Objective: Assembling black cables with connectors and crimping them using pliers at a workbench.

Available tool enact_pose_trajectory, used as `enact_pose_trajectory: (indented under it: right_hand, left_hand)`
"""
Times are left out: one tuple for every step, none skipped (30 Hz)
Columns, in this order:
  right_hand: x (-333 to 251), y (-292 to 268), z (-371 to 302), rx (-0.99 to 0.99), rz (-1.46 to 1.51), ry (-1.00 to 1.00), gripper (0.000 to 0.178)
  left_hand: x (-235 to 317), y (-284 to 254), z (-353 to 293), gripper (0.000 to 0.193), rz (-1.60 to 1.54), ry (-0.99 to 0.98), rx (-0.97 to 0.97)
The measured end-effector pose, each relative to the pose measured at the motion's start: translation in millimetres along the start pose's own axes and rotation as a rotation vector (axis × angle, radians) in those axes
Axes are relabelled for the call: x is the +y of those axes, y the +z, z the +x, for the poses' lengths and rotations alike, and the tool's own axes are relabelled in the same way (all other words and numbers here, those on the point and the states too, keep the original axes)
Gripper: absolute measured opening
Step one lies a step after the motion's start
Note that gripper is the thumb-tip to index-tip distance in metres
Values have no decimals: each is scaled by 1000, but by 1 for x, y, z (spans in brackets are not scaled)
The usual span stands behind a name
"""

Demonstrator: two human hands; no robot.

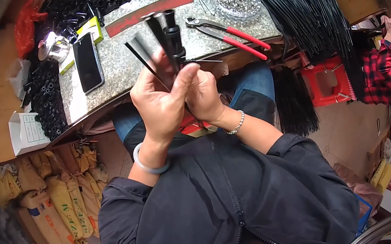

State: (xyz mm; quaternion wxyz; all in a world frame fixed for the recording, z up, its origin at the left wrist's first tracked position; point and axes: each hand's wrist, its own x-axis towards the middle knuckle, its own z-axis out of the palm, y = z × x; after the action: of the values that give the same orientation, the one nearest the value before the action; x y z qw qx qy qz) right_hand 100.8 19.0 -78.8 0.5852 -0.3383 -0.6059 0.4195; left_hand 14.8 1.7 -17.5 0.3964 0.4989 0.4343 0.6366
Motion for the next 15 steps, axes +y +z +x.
enact_pose_trajectory:
  right_hand:
    - [-6,2,0,34,-101,-37,41]
    - [-14,2,2,37,-87,-67,36]
    - [-16,-1,1,-23,-19,59,32]
    - [-17,2,-1,30,16,53,28]
    - [-17,5,-4,83,52,47,25]
    - [-17,7,-6,102,208,94,22]
    - [-18,9,-7,118,365,140,20]
    - [-22,9,-10,125,553,194,15]
    - [-20,8,-10,131,559,192,15]
    - [-16,6,-12,139,538,171,15]
    - [-14,4,-13,147,517,151,15]
    - [-21,-1,-10,114,509,189,14]
    - [-20,-2,-11,118,511,191,14]
    - [-20,-3,-12,84,525,204,14]
    - [-19,-5,-11,49,538,213,14]
  left_hand:
    - [-3,-1,1,37,39,26,43]
    - [-4,-2,3,30,142,53,71]
    - [-7,-3,6,26,90,36,77]
    - [-9,-4,5,25,-19,9,80]
    - [-13,-5,3,24,-129,-17,83]
    - [-16,-9,2,25,-187,-12,52]
    - [-19,-13,3,25,-184,-7,47]
    - [-22,-17,4,25,-236,-31,23]
    - [-23,-18,5,26,-285,-61,0]
    - [-23,-19,4,27,-310,-77,-20]
    - [-24,-18,5,27,-303,-79,-25]
    - [-23,-16,6,26,-321,-81,-12]
    - [-22,-16,5,26,-339,-85,1]
    - [-22,-17,3,27,-338,-72,-10]
    - [-22,-17,3,27,-337,-73,-13]
